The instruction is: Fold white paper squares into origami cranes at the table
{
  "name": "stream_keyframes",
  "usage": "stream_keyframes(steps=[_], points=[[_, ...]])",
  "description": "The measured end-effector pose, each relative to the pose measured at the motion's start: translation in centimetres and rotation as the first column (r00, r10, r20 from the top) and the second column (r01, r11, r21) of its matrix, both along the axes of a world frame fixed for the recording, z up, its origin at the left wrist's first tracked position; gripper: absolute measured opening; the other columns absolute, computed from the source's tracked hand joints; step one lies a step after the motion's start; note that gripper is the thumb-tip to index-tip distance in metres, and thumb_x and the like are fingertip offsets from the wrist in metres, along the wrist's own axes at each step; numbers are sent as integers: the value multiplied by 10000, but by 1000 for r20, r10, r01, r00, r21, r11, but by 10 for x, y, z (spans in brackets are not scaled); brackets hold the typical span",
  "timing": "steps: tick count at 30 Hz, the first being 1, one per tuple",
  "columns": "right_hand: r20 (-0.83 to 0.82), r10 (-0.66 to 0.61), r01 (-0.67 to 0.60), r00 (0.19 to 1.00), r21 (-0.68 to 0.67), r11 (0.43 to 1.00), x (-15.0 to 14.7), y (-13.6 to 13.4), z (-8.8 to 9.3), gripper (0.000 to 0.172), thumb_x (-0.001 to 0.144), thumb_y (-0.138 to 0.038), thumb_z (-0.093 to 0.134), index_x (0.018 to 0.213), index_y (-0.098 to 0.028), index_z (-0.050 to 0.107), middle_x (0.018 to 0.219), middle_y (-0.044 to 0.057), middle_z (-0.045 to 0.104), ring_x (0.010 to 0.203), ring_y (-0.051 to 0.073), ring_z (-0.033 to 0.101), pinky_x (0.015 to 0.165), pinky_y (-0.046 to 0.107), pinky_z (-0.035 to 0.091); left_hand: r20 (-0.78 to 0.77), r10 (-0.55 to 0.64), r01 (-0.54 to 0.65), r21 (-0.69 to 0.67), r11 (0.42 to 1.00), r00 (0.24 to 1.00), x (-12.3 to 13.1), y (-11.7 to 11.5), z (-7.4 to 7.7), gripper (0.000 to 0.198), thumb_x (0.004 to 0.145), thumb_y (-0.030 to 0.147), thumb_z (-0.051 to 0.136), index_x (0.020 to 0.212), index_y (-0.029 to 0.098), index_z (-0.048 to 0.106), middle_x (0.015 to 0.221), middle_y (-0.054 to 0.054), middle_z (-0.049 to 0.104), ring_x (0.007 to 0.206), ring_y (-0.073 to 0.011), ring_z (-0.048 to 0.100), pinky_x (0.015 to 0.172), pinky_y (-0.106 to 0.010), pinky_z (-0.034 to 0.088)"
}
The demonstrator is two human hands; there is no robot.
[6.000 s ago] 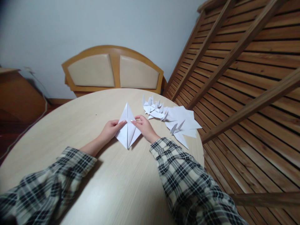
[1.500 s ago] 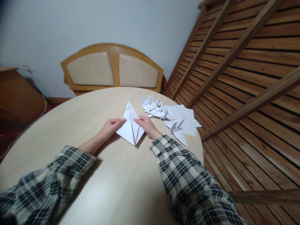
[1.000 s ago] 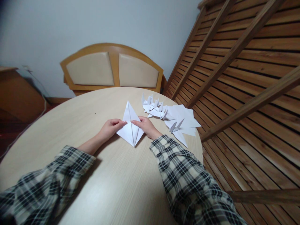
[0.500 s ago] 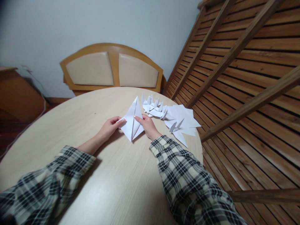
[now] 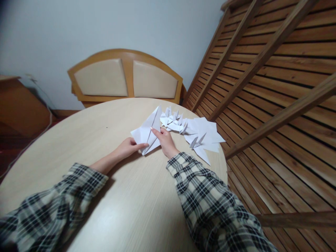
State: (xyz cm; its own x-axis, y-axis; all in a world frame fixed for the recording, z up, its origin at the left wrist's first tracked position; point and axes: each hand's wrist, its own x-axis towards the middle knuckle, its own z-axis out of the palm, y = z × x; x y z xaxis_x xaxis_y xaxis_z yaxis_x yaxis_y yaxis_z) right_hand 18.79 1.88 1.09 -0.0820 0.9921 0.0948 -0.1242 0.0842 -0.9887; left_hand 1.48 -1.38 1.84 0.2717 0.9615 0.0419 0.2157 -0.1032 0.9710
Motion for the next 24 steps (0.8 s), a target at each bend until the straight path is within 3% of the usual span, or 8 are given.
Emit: stream_keyframes(steps=[3, 6, 12, 16, 24], points=[[3, -1, 1, 1000, 0, 1000, 0, 1, -1, 456, 704, -543, 688, 960, -174, 608, 1032, 110, 669, 916, 236, 610, 796, 374, 495, -29, -9, 8, -20, 1000, 1000, 0, -1, 3, 296, 662, 361, 746, 485, 158, 623, 408, 9, 477, 394, -79, 314, 404, -248, 182], [8, -4, 4, 1000, -2, 1000, 0, 1, -1, 443, 707, -537, 686, 954, -178, 608, 1026, 115, 667, 911, 232, 615, 779, 365, 493, -36, 3, -4, -31, 999, 999, -1, -1, 4, 296, 663, 371, 746, 492, 162, 626, 410, 12, 462, 396, -79, 300, 409, -254, 165], [-38, -37, 38, 999, 23, 999, -2, -1, -1, 381, 711, -486, 699, 930, -182, 628, 989, 98, 675, 860, 210, 614, 758, 350, 489, -60, 10, -14, -65, 998, 998, 0, 0, 2, 313, 708, 436, 714, 583, 151, 683, 486, -19, 532, 440, -101, 364, 436, -259, 225], [-28, -68, 68, 997, 12, 998, -5, -1, -1, 368, 707, -485, 703, 918, -192, 629, 965, 90, 674, 855, 218, 606, 739, 353, 490, -60, 22, -26, -69, 997, 998, 1, -1, 2, 266, 667, 395, 756, 596, 148, 686, 515, -25, 563, 457, -106, 396, 443, -254, 250], [-89, -12, 12, 996, -2, 1000, -4, -2, 2, 413, 663, -516, 741, 880, -182, 629, 898, 62, 664, 824, 194, 598, 732, 329, 468, 15, 43, -42, -91, 995, 999, 0, 2, -4, 248, 642, 350, 773, 662, 113, 699, 605, -63, 657, 508, -123, 491, 486, -250, 341]])
